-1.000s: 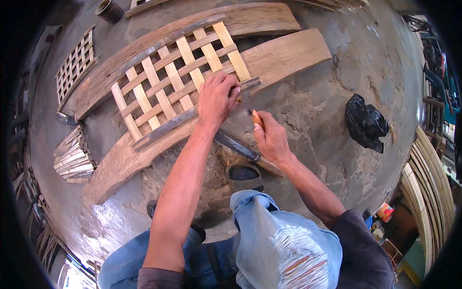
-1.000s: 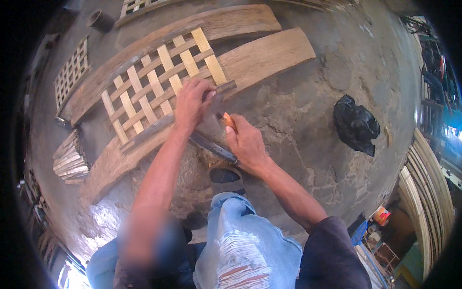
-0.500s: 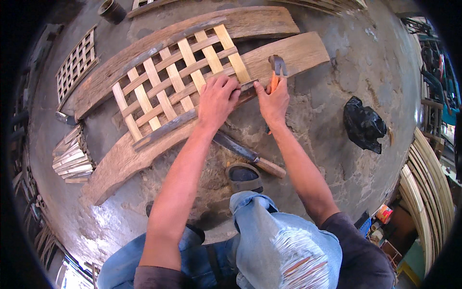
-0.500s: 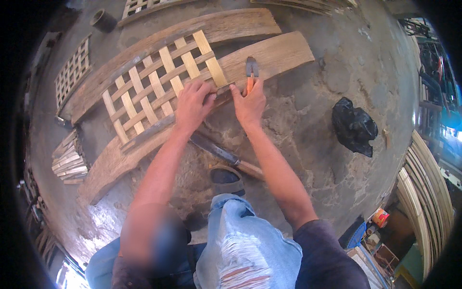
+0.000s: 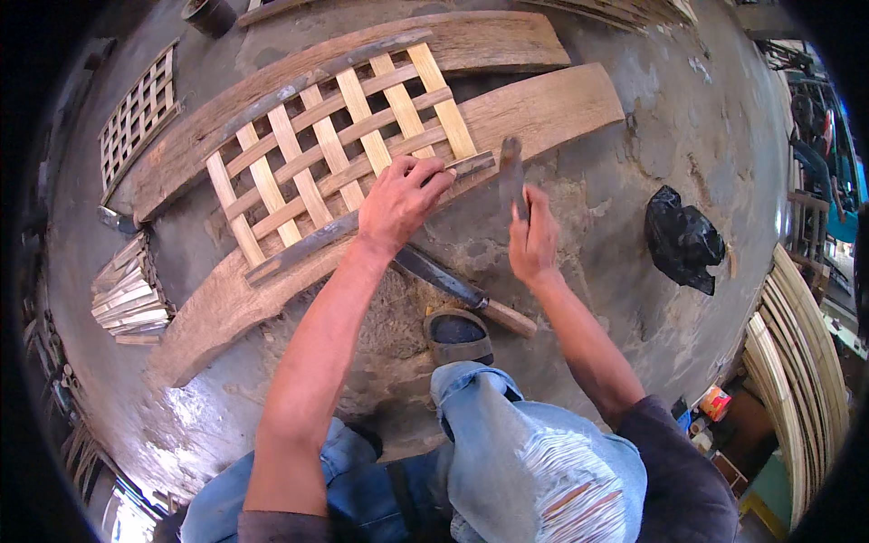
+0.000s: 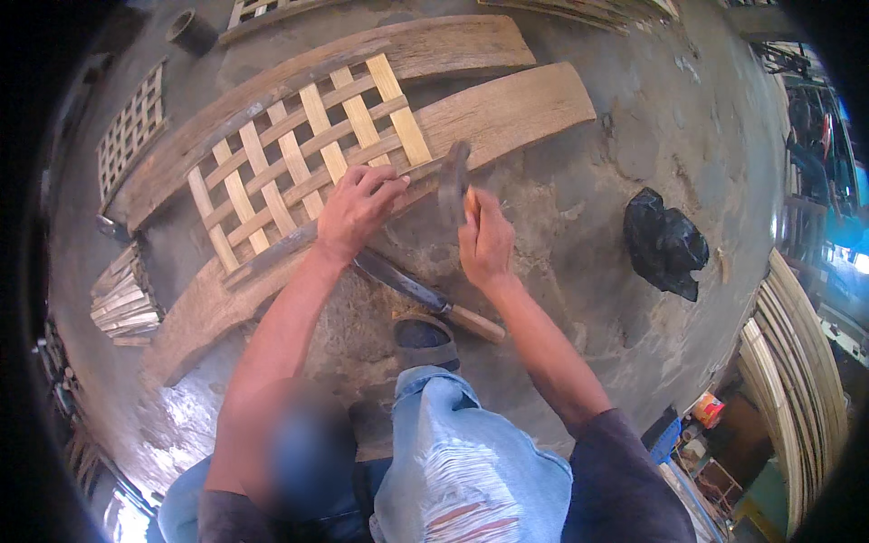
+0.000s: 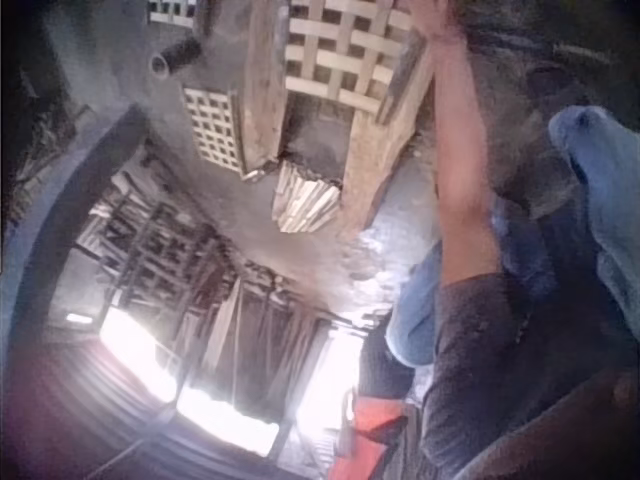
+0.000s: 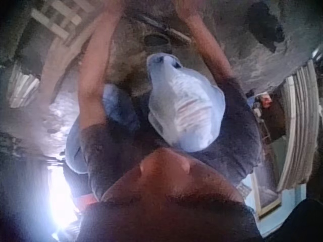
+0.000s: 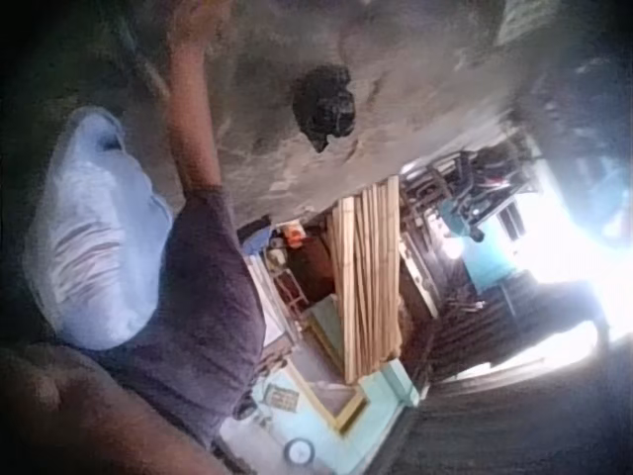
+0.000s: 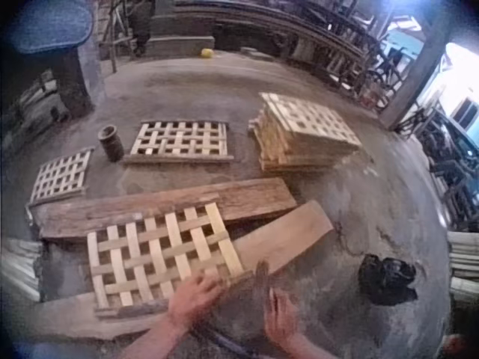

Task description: The person sits on the floor and assembles a wooden lattice panel. They place thin wooden strips into a frame, use a hammer to secure the pieces, and adjust the alignment of the lattice.

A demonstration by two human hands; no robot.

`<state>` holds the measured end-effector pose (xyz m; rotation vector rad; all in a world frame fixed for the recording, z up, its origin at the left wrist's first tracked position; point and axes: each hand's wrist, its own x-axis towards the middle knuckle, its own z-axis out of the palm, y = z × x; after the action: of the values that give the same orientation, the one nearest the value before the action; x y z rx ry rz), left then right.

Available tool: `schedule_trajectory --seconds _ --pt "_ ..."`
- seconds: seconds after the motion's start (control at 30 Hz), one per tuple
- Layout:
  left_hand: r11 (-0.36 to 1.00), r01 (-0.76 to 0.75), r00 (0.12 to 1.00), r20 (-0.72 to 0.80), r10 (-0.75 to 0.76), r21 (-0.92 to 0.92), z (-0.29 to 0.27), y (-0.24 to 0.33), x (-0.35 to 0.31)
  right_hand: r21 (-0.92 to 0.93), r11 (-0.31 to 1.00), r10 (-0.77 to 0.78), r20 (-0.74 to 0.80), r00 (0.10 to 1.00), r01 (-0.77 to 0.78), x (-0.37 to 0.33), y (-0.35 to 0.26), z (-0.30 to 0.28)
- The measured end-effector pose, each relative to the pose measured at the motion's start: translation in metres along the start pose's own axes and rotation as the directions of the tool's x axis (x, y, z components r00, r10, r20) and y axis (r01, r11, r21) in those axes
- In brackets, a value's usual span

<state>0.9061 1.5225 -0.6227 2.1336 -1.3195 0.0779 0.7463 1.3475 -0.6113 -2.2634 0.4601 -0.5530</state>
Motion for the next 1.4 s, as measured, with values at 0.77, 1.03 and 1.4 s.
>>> schedule_trajectory --seconds 0.77,1.03,1.4 --pt "0.999 0.036 0.999 0.027 -0.035 -0.016 -0.004 0.003 0.001 -0.02 0.992 0.123 0.331 0.936 -0.124 -0.01 -0.042 -0.001" --pt "0.999 0.037 0.999 0.019 -0.037 -0.002 -0.001 0.0 0.001 -0.059 0.991 0.135 0.316 0.939 -0.122 -0.007 -0.041 0.0" --pt "0.997 0.057 0.998 0.031 -0.056 -0.054 -0.005 0.002 0.003 -0.046 0.993 0.114 0.313 0.943 -0.105 -0.008 -0.041 0.001"
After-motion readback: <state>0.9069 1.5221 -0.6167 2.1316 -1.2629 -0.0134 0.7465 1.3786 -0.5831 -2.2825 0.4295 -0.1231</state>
